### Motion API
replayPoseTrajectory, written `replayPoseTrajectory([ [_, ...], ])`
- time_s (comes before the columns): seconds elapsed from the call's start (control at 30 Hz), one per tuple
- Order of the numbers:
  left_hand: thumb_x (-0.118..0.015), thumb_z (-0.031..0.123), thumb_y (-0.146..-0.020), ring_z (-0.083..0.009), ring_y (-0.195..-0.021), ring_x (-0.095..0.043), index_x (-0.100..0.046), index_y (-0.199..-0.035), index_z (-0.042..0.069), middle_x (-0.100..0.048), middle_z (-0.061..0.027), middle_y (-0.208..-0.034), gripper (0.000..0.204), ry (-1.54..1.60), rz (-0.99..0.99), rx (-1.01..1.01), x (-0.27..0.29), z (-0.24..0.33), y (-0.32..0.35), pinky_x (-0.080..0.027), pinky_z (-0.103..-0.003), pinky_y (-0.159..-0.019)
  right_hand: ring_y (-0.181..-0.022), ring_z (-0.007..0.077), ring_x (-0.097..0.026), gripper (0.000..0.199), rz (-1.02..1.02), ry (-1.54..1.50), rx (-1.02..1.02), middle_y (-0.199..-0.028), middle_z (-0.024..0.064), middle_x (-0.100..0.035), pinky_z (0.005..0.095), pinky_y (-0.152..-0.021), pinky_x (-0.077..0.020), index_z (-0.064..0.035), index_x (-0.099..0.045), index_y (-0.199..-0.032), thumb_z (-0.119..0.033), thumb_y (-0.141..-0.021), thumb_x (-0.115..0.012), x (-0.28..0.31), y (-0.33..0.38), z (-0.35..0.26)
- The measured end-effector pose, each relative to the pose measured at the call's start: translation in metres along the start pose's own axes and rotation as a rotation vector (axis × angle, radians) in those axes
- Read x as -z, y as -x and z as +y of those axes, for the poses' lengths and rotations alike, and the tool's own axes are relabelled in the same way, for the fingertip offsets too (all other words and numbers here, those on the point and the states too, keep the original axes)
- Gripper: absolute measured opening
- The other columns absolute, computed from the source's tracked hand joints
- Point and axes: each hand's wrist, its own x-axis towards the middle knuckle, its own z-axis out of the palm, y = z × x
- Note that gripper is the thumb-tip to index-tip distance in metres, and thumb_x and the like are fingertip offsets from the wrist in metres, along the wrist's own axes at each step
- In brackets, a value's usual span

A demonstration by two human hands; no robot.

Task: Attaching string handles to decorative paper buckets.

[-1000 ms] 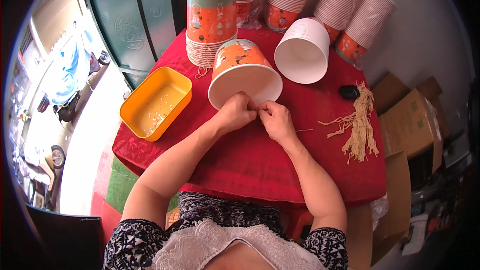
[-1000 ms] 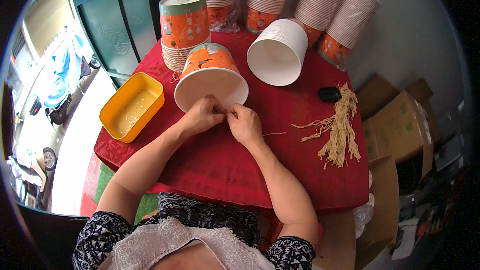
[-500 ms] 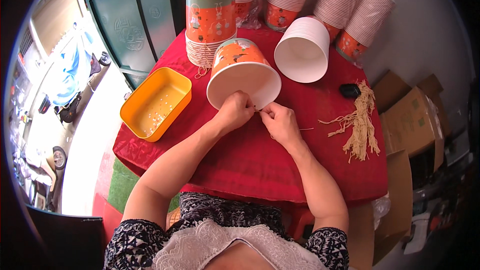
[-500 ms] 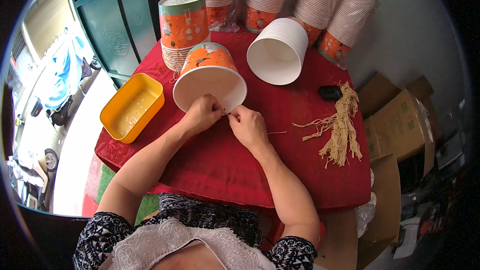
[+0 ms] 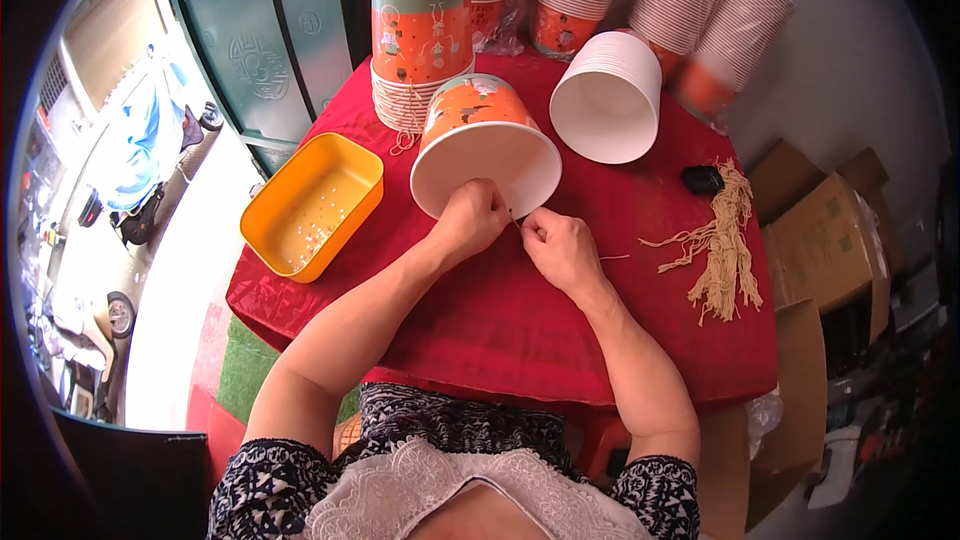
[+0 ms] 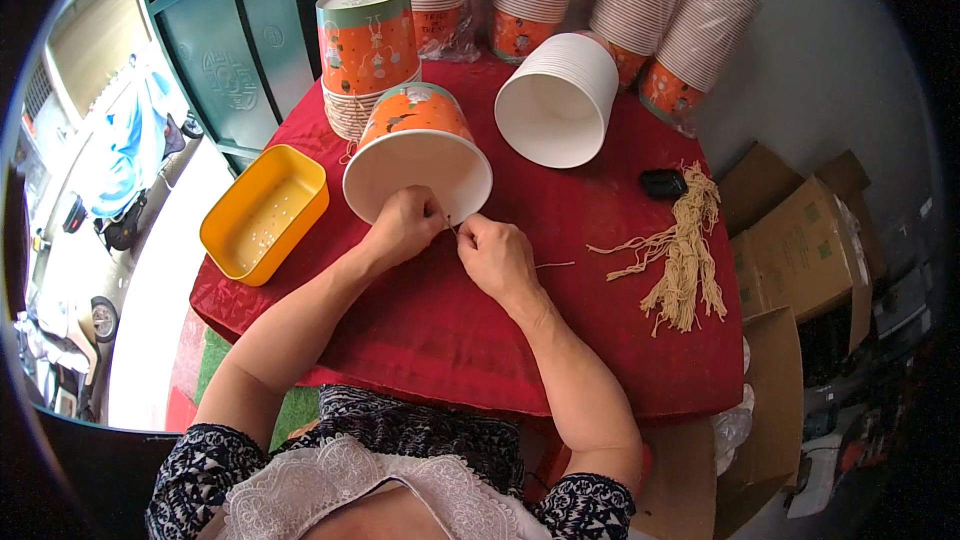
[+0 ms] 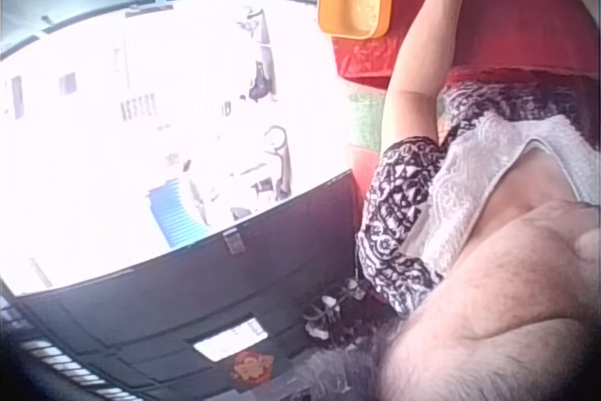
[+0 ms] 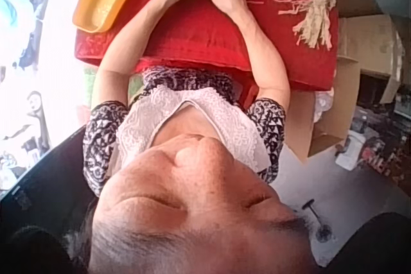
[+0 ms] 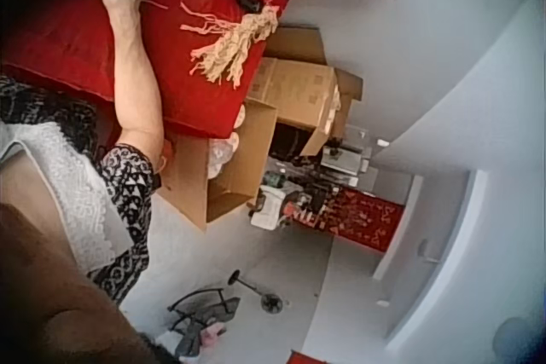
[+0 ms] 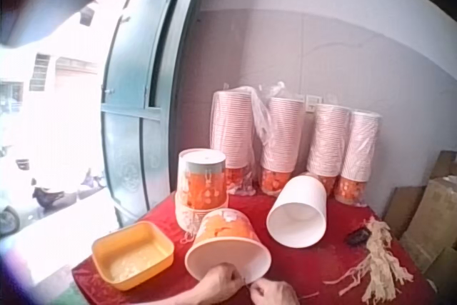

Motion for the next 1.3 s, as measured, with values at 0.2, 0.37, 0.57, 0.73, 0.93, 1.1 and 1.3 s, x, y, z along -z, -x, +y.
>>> replayPoseTrajectory([
  [0.2, -0.06, 0.002, -0.073, -0.0374, -0.065, -0.067, -0.063, -0.068, -0.009, -0.062, -0.0282, -0.068, 0.013, 0.002, 0.038, 0.022, -0.004, 0.003, -0.001, -0.051, -0.045, -0.059, -0.073, 0.0404, -0.065, 0.009, -0.02, 0.066, 0.05, -0.076, 0.0199, -0.066, 0.0489, -0.063, -0.0509, -0.0028, -0.063, -0.082, -0.011, -0.085, -0.06, 0.0, 0.001, 0.002],
  [0.37, -0.058, 0.002, -0.072, -0.04, -0.065, -0.067, -0.063, -0.068, -0.009, -0.061, -0.03, -0.068, 0.013, -0.015, 0.035, 0.074, -0.01, -0.002, -0.004, -0.051, -0.046, -0.06, -0.074, 0.0412, -0.065, 0.009, -0.053, 0.059, 0.088, -0.076, 0.0211, -0.065, 0.0494, -0.064, -0.0508, -0.0019, -0.063, -0.081, -0.009, -0.084, -0.057, -0.002, -0.003, 0.007],
  [0.57, -0.063, 0.005, -0.074, -0.0374, -0.066, -0.068, -0.065, -0.072, -0.008, -0.064, -0.0276, -0.07, 0.013, -0.094, 0.091, 0.012, -0.016, -0.007, -0.006, -0.052, -0.044, -0.06, -0.072, 0.0421, -0.064, 0.015, 0.0, 0.054, 0.065, -0.076, 0.0226, -0.065, 0.0496, -0.063, -0.0509, -0.0002, -0.064, -0.08, -0.013, -0.086, -0.058, -0.003, 0.0, 0.005],
  [0.73, -0.059, 0.004, -0.078, -0.0449, -0.072, -0.064, -0.063, -0.071, -0.01, -0.063, -0.0313, -0.077, 0.016, -0.094, 0.12, -0.099, -0.013, -0.009, 0.005, -0.053, -0.049, -0.067, -0.072, 0.0426, -0.066, 0.038, 0.073, 0.134, -0.21, -0.076, 0.0271, -0.065, 0.0483, -0.066, -0.0528, 0.0038, -0.068, -0.083, -0.034, -0.087, -0.064, 0.007, -0.008, -0.006],
  [0.93, -0.067, 0.007, -0.08, -0.038, -0.072, -0.065, -0.065, -0.076, -0.005, -0.064, -0.0219, -0.078, 0.013, -0.14, 0.059, -0.248, -0.005, 0.026, 0.019, -0.052, -0.045, -0.064, -0.075, 0.0425, -0.066, 0.033, 0.177, 0.015, -0.138, -0.078, 0.0253, -0.066, 0.0498, -0.068, -0.0513, 0.0021, -0.068, -0.087, -0.03, -0.089, -0.062, -0.002, -0.019, 0.016],
  [1.1, -0.072, 0.009, -0.08, -0.0321, -0.071, -0.063, -0.061, -0.078, 0.001, -0.062, -0.0134, -0.078, 0.014, -0.031, -0.01, -0.674, 0.009, 0.048, 0.032, -0.052, -0.04, -0.063, -0.073, 0.0368, -0.068, 0.025, 0.247, -0.195, -0.153, -0.079, 0.0254, -0.065, 0.0438, -0.065, -0.0505, 0.003, -0.066, -0.093, -0.02, -0.092, -0.059, 0.009, -0.025, 0.027],
  [1.3, -0.073, 0.009, -0.078, -0.0276, -0.067, -0.062, -0.059, -0.079, 0.003, -0.06, -0.0116, -0.082, 0.015, 0.04, -0.119, -0.938, 0.015, 0.072, 0.054, -0.052, -0.037, -0.056, -0.071, 0.0273, -0.066, 0.014, 0.393, -0.27, 0.051, -0.08, 0.0168, -0.066, 0.0359, -0.064, -0.0508, 0.0011, -0.066, -0.094, -0.004, -0.094, -0.053, 0.031, -0.025, 0.037],
])
